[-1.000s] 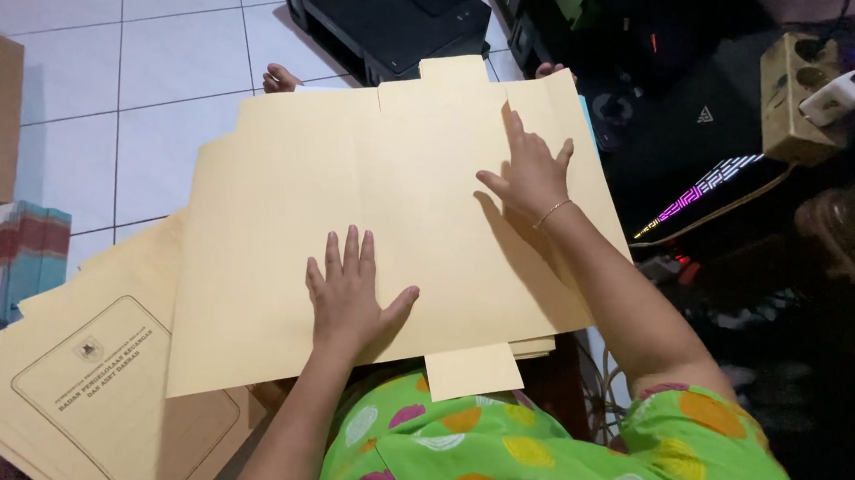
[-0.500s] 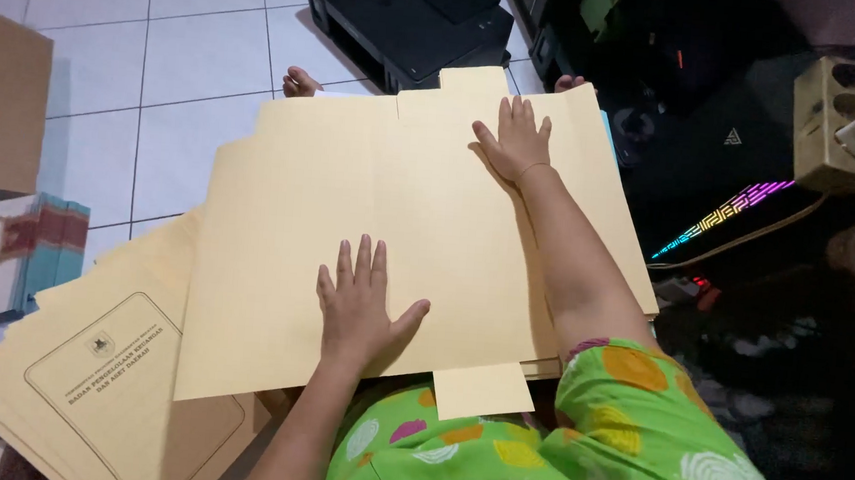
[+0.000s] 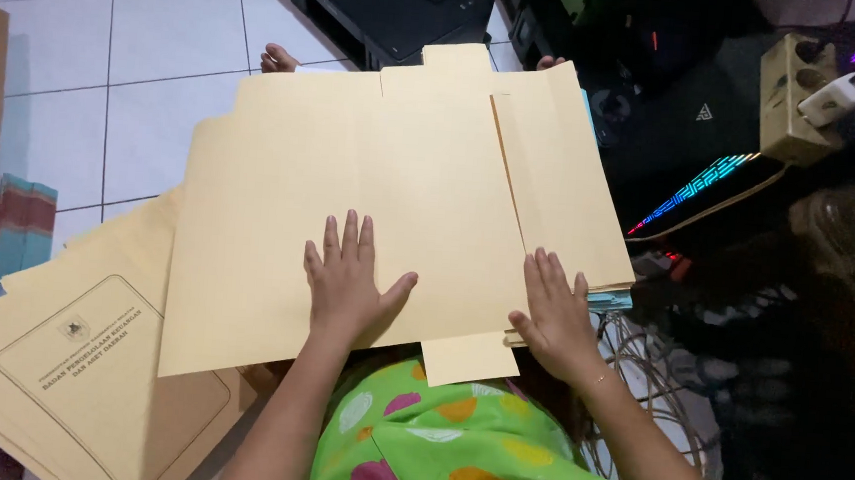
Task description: A person is organizing a stack of yellow folders by picking them up one by one, smoothing them out with their hands, and restacking them neatly on the floor.
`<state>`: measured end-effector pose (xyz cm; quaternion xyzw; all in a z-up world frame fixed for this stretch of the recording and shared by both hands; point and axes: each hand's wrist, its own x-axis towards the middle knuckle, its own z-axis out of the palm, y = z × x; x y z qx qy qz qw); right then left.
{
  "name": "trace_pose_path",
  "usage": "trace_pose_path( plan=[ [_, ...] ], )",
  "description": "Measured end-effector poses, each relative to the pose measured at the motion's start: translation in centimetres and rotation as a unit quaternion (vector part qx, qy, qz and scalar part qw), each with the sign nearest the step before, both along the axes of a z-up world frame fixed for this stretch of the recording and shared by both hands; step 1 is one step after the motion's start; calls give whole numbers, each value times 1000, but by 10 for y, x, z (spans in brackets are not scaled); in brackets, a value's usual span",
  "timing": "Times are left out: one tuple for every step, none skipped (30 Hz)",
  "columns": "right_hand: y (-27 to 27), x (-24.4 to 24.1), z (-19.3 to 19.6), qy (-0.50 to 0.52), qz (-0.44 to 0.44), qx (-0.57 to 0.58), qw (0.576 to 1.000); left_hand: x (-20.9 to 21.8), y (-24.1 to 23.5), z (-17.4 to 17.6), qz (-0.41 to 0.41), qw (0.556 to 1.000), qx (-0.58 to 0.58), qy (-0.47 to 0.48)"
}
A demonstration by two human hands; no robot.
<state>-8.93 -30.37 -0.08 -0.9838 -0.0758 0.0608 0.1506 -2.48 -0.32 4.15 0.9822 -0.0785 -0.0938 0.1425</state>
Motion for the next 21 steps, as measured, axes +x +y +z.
trace_pose_path(
  plan=[
    [-3,2,-3,2,1,-1,1000,0,0,-1,1,1000,-1,2],
    [-6,4,-5,10,9,-2,1000,1,0,-1,2,1000,8,5],
    [-9,6,-8,17,15,-3,1000,2,0,-2,1,1000,17,7],
    [-9,22,-5,18,15,-2,1000,0,-1,-2,1,1000,18,8],
    [-8,43,0,38,15,-17,999,1,0,-2,-2,1000,19,12],
    [-7,63,4,59,15,-33,998,2,0,-1,-5,1000,21,16],
    [-3,90,5,59,17,-31,998,3,-1,0,-3,1000,22,17],
    [1,117,5,46,12,-33,998,3,-1,1,-4,1000,21,21],
    [5,145,5,33,8,-36,999,4,-2,2,-3,1000,19,25],
    [5,176,0,33,11,-35,999,6,-2,1,0,999,20,26],
    [6,206,-7,3,10,-36,999,7,-2,1,0,1000,14,27],
    [7,235,-13,-28,9,-37,999,7,-3,0,-1,1000,8,29],
    [8,254,-13,-28,11,-35,999,12,-6,2,1,1000,10,29],
    [9,273,-13,-29,3,-42,999,16,-9,3,8,999,4,35],
    [11,290,-14,-29,-7,-50,998,20,-11,5,12,999,-1,41],
    [13,288,-5,-28,-7,-48,998,26,-12,3,12,999,1,42],
    [13,286,4,-13,-18,-10,1000,32,-14,1,17,999,-12,38],
    [13,283,12,3,-28,28,999,37,-17,-1,22,999,-25,33],
    [6,277,5,6,-32,27,999,42,-19,-2,19,999,-26,36],
    [-1,270,-1,6,-48,17,999,46,-20,-3,29,999,-25,24],
    [-7,266,-6,4,-63,6,998,52,-21,-4,40,999,-24,11]
  ],
)
